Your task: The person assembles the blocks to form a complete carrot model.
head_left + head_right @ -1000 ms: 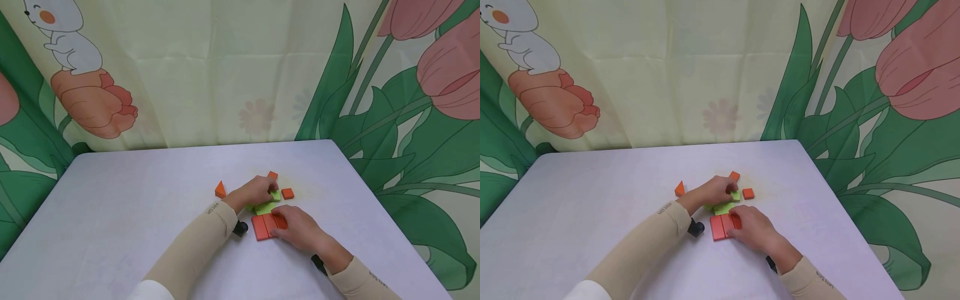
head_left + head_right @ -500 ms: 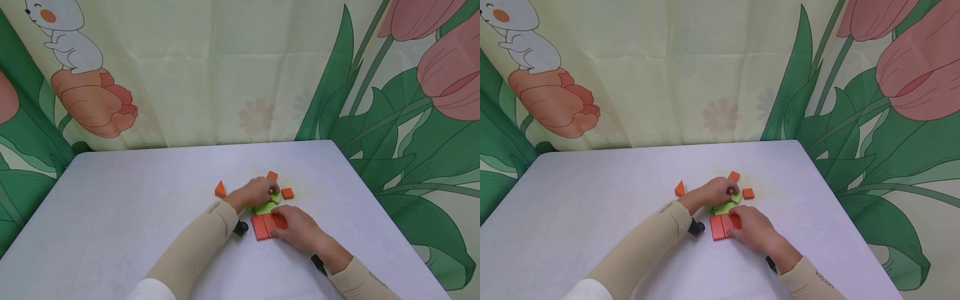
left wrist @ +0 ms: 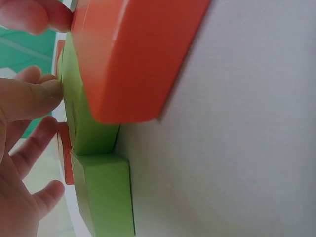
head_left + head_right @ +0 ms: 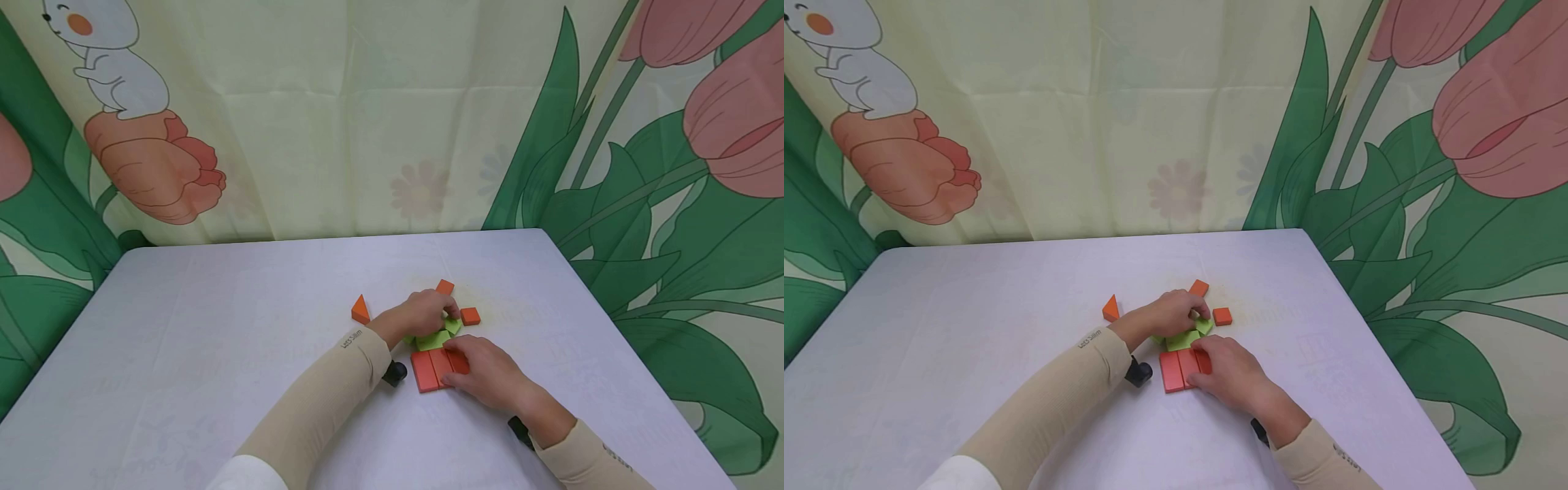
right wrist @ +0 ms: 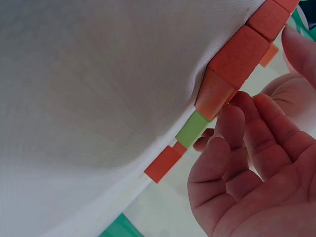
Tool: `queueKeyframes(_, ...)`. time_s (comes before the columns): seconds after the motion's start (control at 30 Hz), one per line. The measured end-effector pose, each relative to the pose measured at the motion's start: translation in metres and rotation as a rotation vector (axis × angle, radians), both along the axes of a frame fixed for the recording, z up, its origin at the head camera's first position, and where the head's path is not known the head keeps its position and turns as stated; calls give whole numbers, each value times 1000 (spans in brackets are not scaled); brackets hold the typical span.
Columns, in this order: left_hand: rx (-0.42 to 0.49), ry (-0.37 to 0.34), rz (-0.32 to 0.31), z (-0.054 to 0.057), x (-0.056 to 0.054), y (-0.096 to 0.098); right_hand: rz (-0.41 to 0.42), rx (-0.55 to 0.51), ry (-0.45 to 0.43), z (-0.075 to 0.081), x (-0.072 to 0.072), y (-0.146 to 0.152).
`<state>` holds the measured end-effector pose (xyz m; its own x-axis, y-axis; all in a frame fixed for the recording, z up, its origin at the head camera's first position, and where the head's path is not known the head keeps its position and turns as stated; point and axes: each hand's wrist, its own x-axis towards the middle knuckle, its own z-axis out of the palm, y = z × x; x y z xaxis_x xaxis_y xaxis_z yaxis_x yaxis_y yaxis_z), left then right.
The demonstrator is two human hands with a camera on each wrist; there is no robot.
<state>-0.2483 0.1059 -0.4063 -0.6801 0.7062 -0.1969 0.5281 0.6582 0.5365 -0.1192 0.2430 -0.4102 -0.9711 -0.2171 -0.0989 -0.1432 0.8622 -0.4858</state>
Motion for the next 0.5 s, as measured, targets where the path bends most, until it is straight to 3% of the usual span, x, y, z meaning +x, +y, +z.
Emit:
queueKeyframes(0.3,11,0,25,-1,1,-4,5,-3,12,-2,0,-1)
queueKeyframes(0.5,28,-11,46,5,1,-17,-3,-4,10,0,1,0)
